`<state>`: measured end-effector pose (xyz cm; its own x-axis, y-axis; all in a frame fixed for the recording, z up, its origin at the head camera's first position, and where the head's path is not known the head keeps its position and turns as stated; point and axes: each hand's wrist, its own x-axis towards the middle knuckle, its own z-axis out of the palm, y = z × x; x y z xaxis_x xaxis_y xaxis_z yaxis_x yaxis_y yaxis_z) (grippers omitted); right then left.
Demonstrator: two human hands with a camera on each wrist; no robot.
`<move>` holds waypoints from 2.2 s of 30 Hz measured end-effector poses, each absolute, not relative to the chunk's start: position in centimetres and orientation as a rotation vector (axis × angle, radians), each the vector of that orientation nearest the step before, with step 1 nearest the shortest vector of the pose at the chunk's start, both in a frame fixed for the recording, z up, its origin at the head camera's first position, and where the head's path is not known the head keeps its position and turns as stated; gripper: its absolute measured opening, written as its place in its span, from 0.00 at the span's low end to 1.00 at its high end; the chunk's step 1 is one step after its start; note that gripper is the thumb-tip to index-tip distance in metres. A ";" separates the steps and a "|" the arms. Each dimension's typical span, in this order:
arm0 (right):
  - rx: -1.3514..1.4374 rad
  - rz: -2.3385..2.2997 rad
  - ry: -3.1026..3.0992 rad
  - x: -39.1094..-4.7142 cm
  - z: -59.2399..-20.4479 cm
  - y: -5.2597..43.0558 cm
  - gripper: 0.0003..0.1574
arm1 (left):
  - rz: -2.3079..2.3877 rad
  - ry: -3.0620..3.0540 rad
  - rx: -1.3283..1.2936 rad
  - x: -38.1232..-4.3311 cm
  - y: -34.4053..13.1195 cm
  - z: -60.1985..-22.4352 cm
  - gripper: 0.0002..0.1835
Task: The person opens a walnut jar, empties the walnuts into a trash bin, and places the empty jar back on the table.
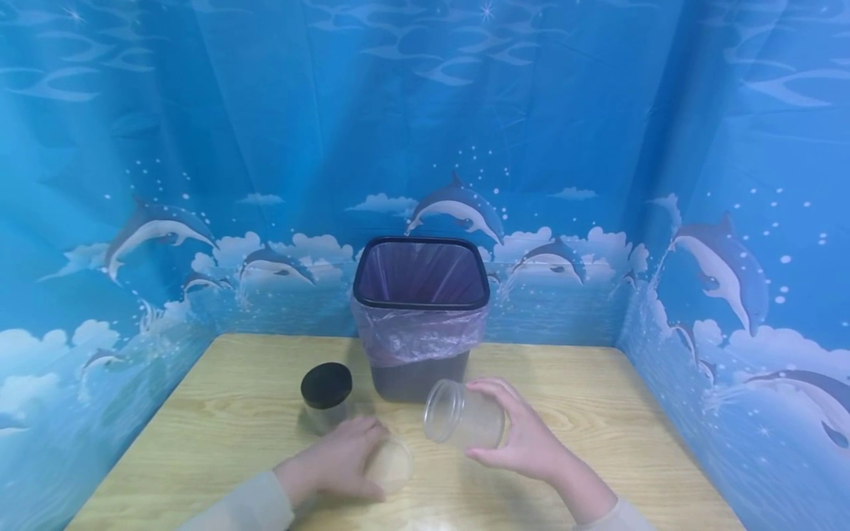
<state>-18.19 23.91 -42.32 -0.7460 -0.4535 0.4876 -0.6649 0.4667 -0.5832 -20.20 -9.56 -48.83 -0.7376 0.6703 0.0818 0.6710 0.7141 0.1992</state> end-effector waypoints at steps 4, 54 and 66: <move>0.958 1.164 -2.455 -18.2 -42.6 23.9 0.56 | -0.318 -2.874 -1.133 -20.4 -9.5 -48.1 0.48; 0.998 1.241 -2.461 -18.1 -43.9 22.7 0.55 | -0.367 -2.632 -1.137 -19.9 -9.6 -42.2 0.52; 1.013 1.237 -2.464 -18.2 -44.1 22.6 0.55 | -0.433 -2.588 -1.154 -19.9 -9.4 -41.9 0.53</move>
